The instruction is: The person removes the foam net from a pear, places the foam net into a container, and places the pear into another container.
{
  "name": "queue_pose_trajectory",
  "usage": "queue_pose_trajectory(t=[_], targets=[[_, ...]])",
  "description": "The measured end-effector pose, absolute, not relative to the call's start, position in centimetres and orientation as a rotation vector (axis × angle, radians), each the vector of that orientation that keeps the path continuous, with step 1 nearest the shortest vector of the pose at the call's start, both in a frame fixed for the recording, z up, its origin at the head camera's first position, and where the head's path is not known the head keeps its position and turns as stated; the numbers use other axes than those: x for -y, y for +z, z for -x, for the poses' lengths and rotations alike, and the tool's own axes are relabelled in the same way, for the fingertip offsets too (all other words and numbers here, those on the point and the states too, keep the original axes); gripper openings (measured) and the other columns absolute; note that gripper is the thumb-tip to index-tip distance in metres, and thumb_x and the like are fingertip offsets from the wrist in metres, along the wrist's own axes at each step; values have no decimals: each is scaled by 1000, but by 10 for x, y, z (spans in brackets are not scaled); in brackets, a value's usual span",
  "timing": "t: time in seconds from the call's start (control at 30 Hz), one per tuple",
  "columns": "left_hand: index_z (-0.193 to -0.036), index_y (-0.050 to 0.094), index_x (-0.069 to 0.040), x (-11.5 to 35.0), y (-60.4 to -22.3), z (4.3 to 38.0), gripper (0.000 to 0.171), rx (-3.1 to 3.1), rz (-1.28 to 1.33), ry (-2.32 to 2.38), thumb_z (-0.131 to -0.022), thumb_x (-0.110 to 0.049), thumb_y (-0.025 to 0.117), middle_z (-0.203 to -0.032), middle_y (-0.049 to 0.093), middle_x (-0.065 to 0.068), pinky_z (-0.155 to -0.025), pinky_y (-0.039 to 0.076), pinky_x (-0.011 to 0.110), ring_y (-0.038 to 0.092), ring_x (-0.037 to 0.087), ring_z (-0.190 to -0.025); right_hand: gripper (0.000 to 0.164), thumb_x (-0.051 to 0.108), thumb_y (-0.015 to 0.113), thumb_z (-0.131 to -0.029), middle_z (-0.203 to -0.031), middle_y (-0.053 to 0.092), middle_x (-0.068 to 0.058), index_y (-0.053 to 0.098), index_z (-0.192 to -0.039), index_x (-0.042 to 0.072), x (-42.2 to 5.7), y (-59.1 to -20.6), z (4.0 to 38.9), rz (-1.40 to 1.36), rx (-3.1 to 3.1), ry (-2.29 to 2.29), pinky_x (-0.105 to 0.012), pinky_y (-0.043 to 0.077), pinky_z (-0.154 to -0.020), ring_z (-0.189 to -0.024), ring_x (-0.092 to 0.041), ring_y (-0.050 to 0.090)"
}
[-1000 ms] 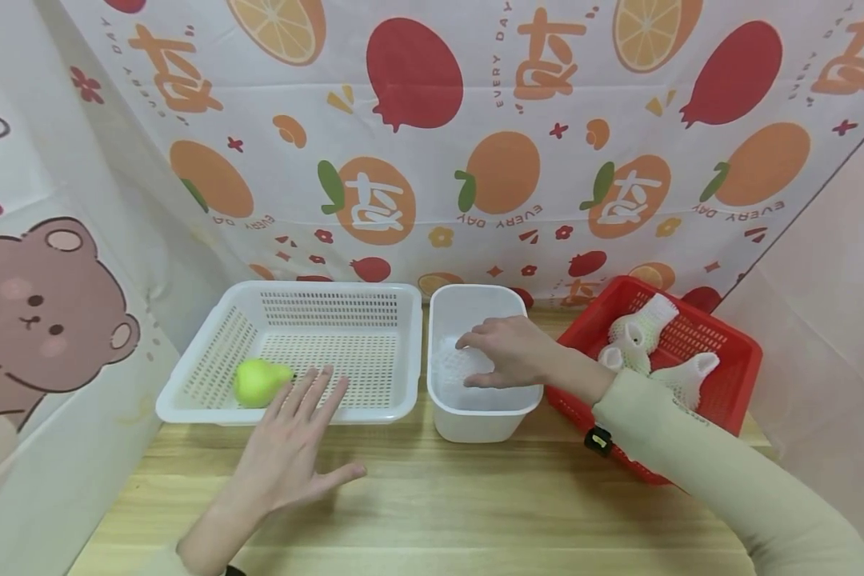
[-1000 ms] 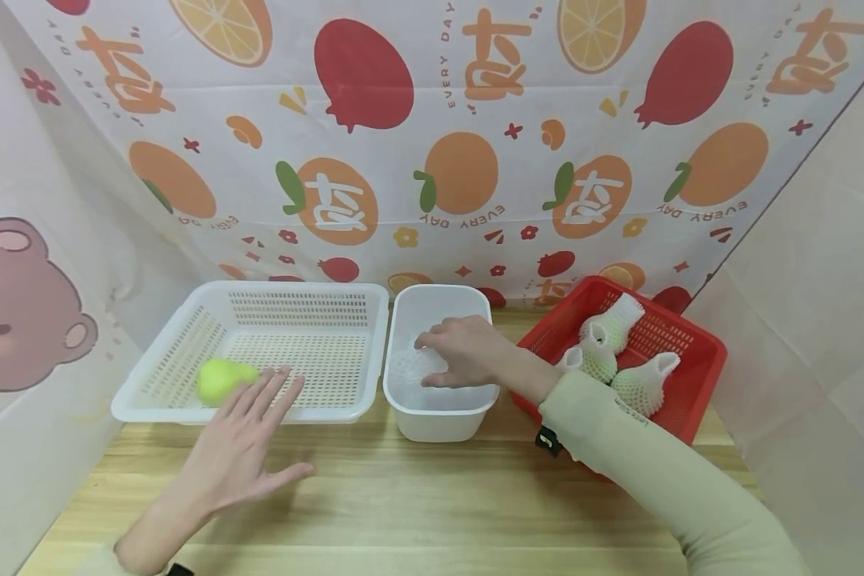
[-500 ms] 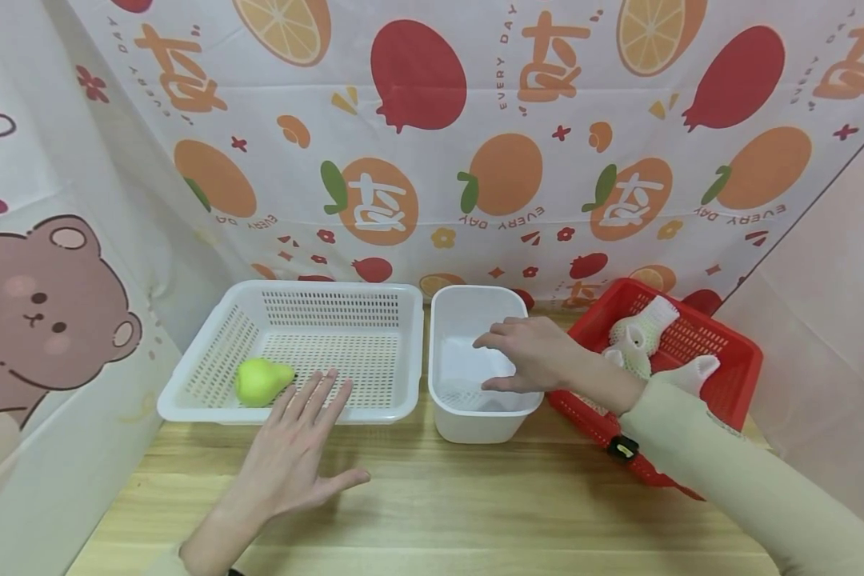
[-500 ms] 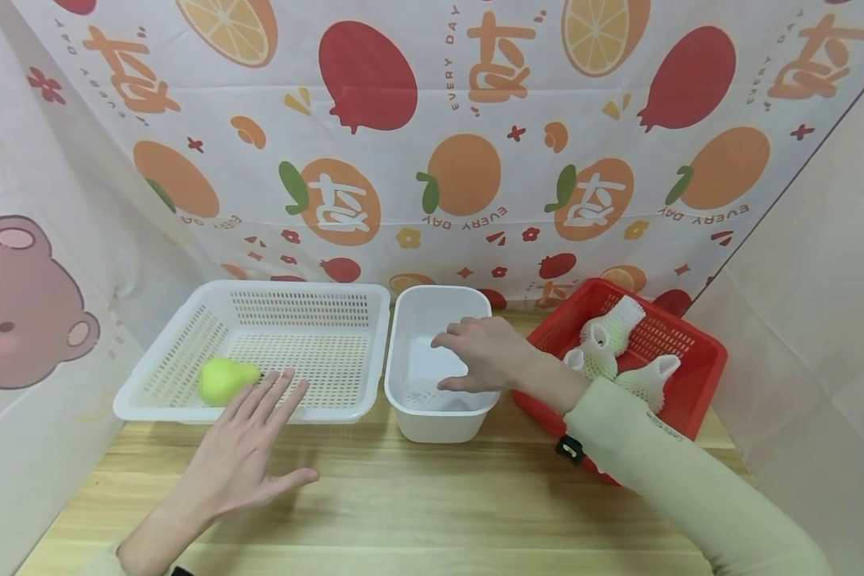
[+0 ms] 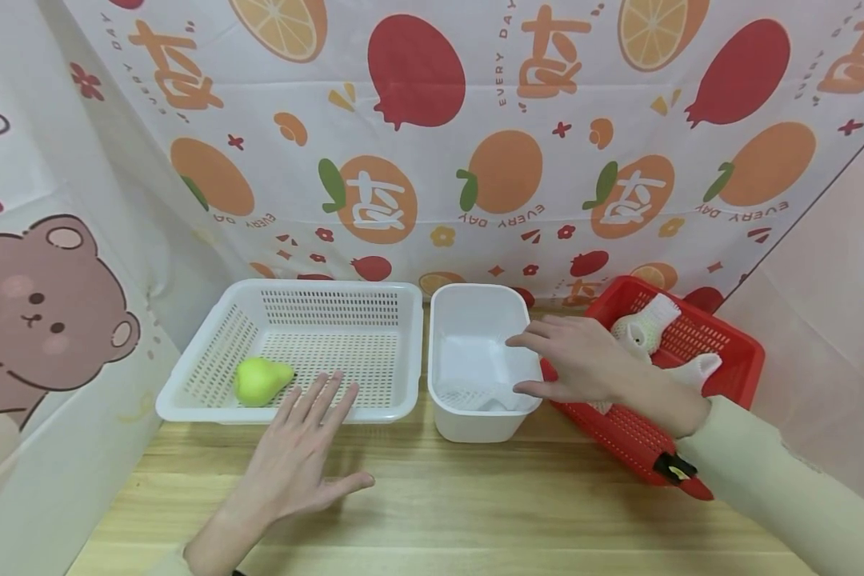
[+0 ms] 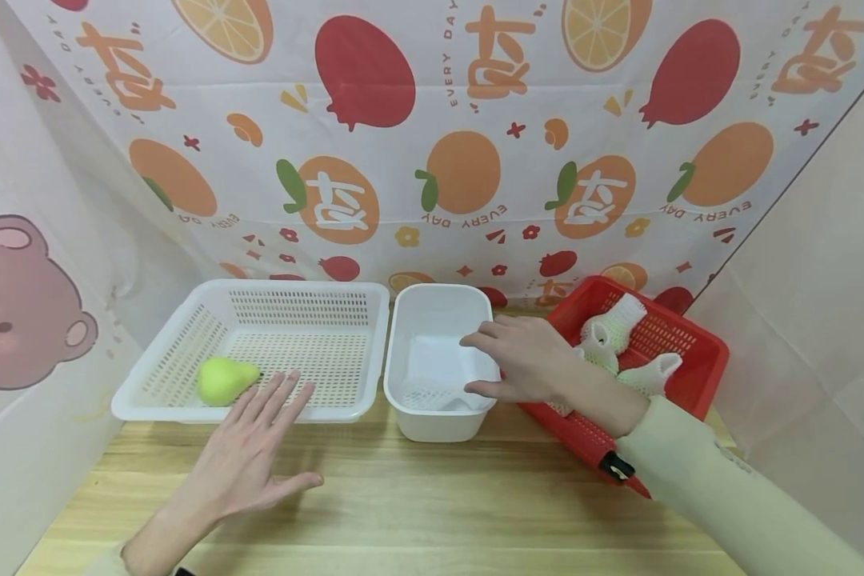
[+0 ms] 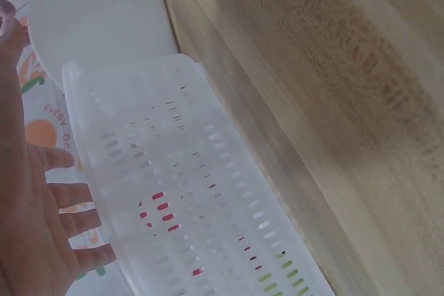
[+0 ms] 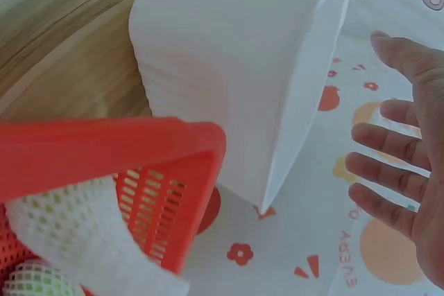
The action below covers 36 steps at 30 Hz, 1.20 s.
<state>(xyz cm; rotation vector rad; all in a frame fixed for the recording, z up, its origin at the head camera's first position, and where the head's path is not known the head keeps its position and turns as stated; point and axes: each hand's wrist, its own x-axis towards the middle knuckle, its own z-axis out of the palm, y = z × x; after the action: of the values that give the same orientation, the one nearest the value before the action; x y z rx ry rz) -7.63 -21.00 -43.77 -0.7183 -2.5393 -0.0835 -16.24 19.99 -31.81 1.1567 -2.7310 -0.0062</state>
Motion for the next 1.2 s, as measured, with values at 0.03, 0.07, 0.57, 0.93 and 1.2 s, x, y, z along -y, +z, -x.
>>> queue_pose_trajectory(t=[0.03, 0.07, 0.57, 0.93, 1.2], targets=[[-158, 45, -9, 210, -438, 76, 115, 2540, 718, -80, -87, -97, 26, -162, 48, 21, -118, 40, 64, 50, 44, -146, 64, 58, 83, -82, -130, 76, -4, 71, -134, 24, -203, -317, 160, -1144, 2731, -2, -44, 67, -86, -117, -25, 73], [-158, 45, -9, 209, -438, 76, 115, 2542, 718, -78, -87, -97, 26, -163, 48, 21, -118, 39, 63, 50, 43, -147, 64, 58, 83, -82, -131, 75, -4, 71, -134, 24, -206, -316, 158, -1130, 2734, 6, -45, 67, -87, -117, -26, 73], [-159, 43, -9, 205, -437, 75, 115, 2544, 721, -68, -87, -97, 26, -164, 47, 20, -129, 30, 57, 50, 43, -147, 68, 44, 95, -71, -122, 78, -4, 72, -130, 21, -275, -327, 138, -935, 2575, 234, -50, 68, -78, -106, -26, 76], [-159, 43, -8, 204, -436, 74, 114, 2523, 757, -49, -88, -96, 27, -161, 50, 23, -136, -12, 31, 52, 43, -145, 73, 31, 100, -62, -120, 78, -3, 73, -129, 19, -325, -346, 124, -782, 2526, 284, -50, 67, -73, -100, -20, 73], [-158, 45, -8, 202, -435, 73, 113, 2520, 757, -59, -88, -96, 27, -161, 51, 22, -137, -11, 31, 51, 43, -145, 73, 32, 99, -66, -121, 77, -9, 72, -131, 17, -350, -361, 126, -699, 2621, 295, -58, 66, -77, -102, -26, 72]])
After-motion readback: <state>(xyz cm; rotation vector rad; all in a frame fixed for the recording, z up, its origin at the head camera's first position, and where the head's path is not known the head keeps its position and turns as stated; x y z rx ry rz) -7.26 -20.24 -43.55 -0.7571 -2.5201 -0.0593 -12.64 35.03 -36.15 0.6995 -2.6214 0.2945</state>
